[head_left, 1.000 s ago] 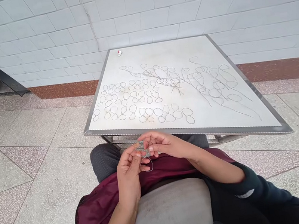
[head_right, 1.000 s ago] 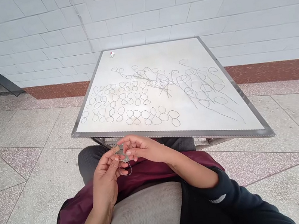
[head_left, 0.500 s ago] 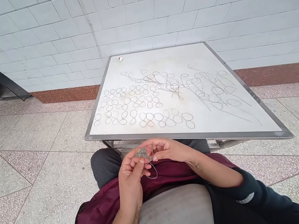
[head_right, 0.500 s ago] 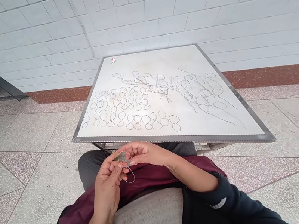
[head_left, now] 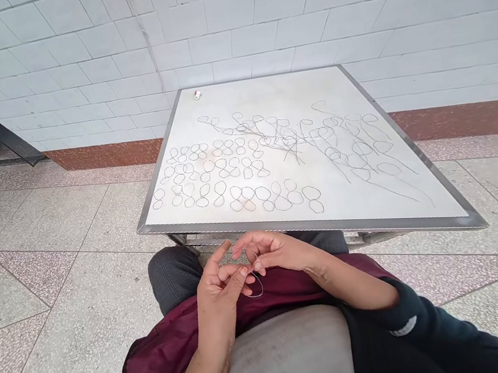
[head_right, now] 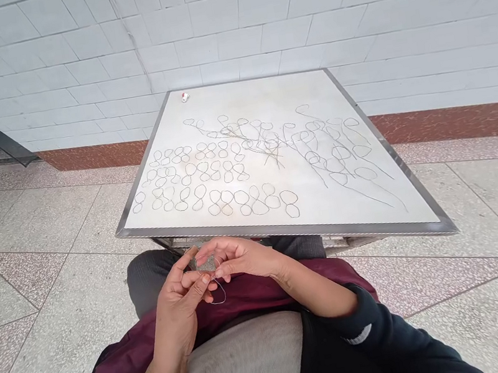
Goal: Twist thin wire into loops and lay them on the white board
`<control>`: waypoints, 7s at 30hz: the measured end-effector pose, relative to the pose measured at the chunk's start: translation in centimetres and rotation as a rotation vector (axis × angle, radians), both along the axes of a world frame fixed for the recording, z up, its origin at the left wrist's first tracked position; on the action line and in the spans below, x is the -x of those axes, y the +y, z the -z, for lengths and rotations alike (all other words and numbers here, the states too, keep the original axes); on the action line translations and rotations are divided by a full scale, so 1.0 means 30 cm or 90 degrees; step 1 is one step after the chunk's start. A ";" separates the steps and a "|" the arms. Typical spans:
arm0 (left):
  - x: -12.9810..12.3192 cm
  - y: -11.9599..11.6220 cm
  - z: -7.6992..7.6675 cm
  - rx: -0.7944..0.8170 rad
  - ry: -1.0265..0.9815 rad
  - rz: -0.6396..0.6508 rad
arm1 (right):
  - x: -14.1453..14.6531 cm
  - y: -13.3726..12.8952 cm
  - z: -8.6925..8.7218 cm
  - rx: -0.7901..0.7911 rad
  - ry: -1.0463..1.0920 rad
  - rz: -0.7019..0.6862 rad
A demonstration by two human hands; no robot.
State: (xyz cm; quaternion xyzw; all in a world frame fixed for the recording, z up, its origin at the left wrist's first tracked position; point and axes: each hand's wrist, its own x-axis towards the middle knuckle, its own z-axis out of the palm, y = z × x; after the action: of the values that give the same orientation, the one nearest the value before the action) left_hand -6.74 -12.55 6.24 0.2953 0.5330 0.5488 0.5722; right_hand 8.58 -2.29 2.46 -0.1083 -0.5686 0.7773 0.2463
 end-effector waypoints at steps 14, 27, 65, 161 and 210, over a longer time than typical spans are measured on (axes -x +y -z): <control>0.010 0.013 -0.006 0.017 0.045 -0.004 | 0.024 -0.023 -0.007 0.108 -0.055 0.078; 0.014 0.017 -0.014 0.038 -0.044 -0.016 | 0.028 -0.026 0.003 0.233 -0.016 0.073; 0.018 -0.010 0.002 -0.039 0.017 -0.013 | 0.055 -0.085 -0.059 0.219 -0.066 0.205; 0.062 0.028 0.105 -0.034 -0.066 -0.282 | 0.182 -0.108 0.007 -0.223 -0.227 0.451; 0.054 0.021 0.090 -0.067 0.045 -0.214 | 0.117 -0.083 -0.027 -0.797 -0.300 0.349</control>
State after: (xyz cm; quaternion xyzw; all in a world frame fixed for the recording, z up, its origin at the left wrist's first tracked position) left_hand -8.37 -11.90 3.53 0.2509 0.5650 0.6534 0.4370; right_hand 5.09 -4.78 3.27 -0.2500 -0.8978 0.1719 0.3192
